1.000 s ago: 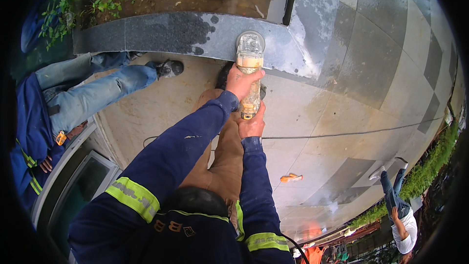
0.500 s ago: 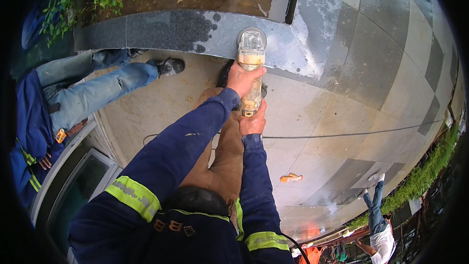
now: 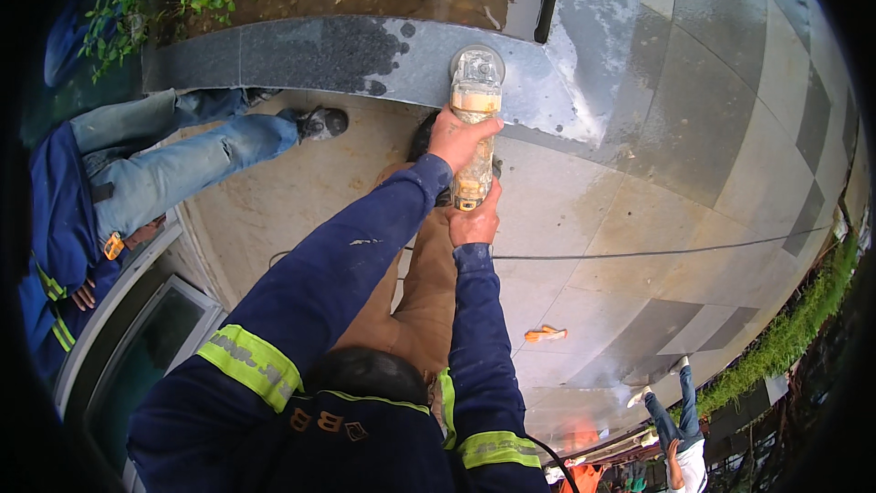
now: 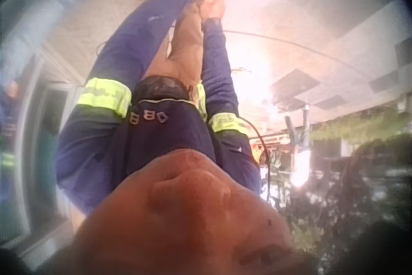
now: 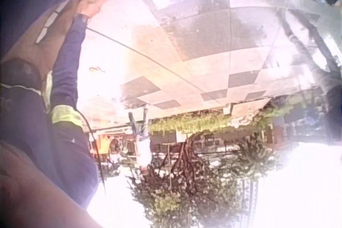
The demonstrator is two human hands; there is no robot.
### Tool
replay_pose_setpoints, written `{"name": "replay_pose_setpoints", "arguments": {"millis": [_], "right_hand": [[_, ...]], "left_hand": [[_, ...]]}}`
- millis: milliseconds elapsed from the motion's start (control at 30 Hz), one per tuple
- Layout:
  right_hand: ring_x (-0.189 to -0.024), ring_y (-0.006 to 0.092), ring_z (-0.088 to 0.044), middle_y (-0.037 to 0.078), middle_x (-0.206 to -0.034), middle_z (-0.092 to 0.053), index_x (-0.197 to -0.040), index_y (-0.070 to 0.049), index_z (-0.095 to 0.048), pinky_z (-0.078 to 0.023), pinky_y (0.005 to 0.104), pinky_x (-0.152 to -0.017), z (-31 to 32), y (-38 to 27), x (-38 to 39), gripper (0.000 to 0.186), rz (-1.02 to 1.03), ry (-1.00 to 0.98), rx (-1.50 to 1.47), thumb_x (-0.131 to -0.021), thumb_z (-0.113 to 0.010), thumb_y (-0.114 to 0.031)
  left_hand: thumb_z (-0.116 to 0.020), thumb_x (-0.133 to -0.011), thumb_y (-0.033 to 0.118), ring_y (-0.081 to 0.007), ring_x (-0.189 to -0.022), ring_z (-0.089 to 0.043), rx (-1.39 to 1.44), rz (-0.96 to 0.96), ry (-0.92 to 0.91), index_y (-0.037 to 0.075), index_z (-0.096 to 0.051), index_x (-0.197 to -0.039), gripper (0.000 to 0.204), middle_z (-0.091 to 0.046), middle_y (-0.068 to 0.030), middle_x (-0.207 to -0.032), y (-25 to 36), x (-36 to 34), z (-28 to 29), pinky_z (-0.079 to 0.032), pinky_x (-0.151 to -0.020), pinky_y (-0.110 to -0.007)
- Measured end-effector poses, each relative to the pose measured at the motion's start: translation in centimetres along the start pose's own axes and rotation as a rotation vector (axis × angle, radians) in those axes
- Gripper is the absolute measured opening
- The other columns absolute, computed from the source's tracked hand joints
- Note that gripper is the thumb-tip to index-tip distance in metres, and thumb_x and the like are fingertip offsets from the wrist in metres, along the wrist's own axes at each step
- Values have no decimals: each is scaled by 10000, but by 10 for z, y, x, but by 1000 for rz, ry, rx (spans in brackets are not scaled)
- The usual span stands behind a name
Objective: The person uses an angle grinder to smooth the edge of a curved stone step. They hold the tool with both hands and move it along the step's edge while another person stands nearby.
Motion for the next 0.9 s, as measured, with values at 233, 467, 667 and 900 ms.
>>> {"name": "replay_pose_setpoints", "arguments": {"millis": [233,467,667,900], "right_hand": [[-1015,397,-651,236,-1054,-663,-1393,-128,-329,-509,428,-878,-3,33,24,852,-30,-22,-11,-644,-722,-23],[-991,434,-642,242,-1032,-669,-1386,-140,-324,-507,460,-878,-17,6,4,856,34,-57,73,-642,-734,-39],[-962,429,-653,232,-1005,-674,-1379,-150,-337,-523,453,-836,4,5,-7,837,28,-3,30,-646,-725,-44],[-1023,409,-646,238,-1077,-660,-1381,-126,-343,-509,432,-884,3,34,19,849,-38,-50,14,-630,-724,-16]], "left_hand": [[-838,-708,216,-183,-877,-661,-2,8,-10,-22,-598,-1084,506,-685,-109,-1003,-12,33,6,-529,-791,-323],[-810,-743,167,-164,-832,-656,73,-46,13,5,-652,-1023,360,-693,-85,-950,-8,5,24,-527,-764,-313],[-837,-695,232,-207,-897,-662,49,-16,-13,-28,-589,-1095,538,-680,-138,-1010,6,6,-3,-523,-815,-333],[-841,-688,210,-202,-881,-667,119,8,-1,-18,-621,-1054,484,-687,-128,-992,-16,33,2,-528,-800,-336]]}}
Point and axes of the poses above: each hand's wrist, its own x-axis away from the middle knuckle, its own z-axis out of the back of the hand, y = z × x, the point moved 10 cm from there along -x, towards the middle knuckle
